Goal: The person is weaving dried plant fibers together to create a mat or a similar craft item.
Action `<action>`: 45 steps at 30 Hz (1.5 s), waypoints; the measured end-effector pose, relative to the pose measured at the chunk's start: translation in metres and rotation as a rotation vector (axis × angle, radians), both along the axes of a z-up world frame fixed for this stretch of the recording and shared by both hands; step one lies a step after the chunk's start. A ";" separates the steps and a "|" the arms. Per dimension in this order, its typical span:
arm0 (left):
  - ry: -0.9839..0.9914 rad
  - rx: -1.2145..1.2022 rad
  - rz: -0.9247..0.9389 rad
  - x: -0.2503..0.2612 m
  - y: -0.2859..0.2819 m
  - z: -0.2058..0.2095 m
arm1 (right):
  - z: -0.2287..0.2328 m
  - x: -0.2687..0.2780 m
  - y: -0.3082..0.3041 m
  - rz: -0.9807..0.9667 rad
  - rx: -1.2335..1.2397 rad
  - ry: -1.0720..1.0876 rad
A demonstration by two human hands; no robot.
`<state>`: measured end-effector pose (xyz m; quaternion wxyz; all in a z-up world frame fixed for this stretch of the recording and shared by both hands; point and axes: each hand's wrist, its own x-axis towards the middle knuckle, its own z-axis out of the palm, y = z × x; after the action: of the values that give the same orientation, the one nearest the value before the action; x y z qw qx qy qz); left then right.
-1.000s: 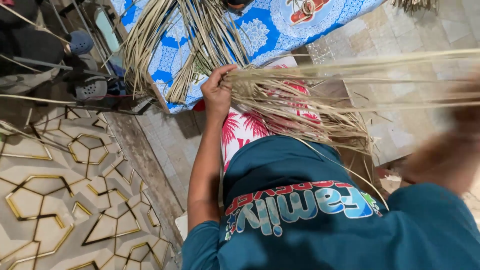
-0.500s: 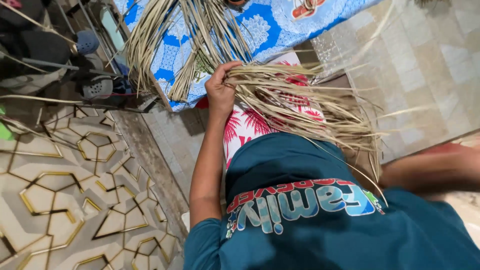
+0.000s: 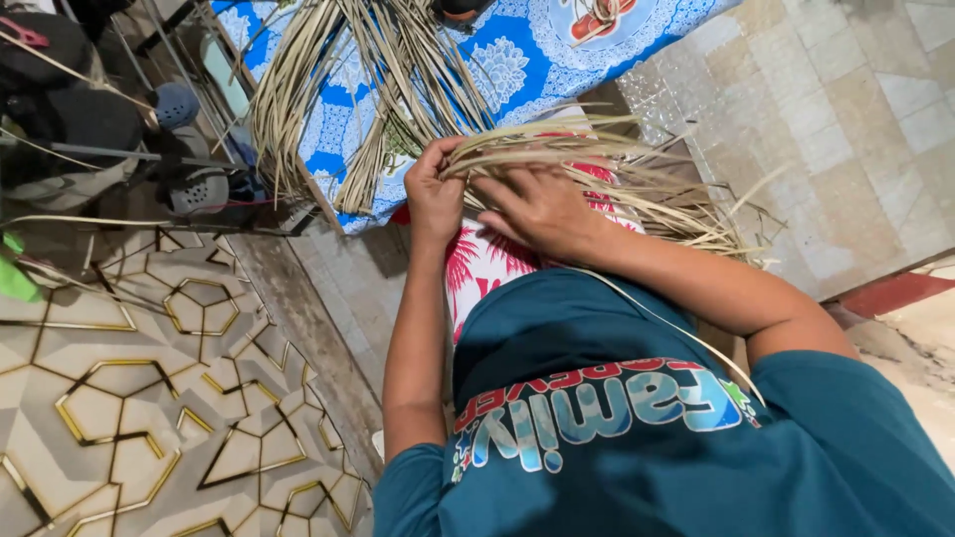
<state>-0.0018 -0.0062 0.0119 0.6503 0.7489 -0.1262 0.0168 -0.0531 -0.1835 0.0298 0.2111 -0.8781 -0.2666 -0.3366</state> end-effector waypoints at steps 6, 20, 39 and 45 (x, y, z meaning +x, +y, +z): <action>0.044 0.069 0.000 0.003 -0.002 0.014 | -0.030 0.002 -0.007 0.085 0.107 0.063; 0.097 -0.428 0.238 0.124 0.100 0.051 | -0.058 -0.002 -0.006 0.159 0.044 0.195; 0.297 0.061 0.253 -0.052 0.032 0.028 | -0.054 -0.001 -0.003 0.086 0.327 0.343; -0.053 0.322 0.046 -0.032 0.039 0.022 | -0.060 0.003 -0.005 0.046 0.360 0.374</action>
<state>-0.0338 0.0330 0.0341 0.5176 0.8455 -0.1272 0.0311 -0.0503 -0.1887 -0.0297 0.4170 -0.8671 -0.1785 -0.2057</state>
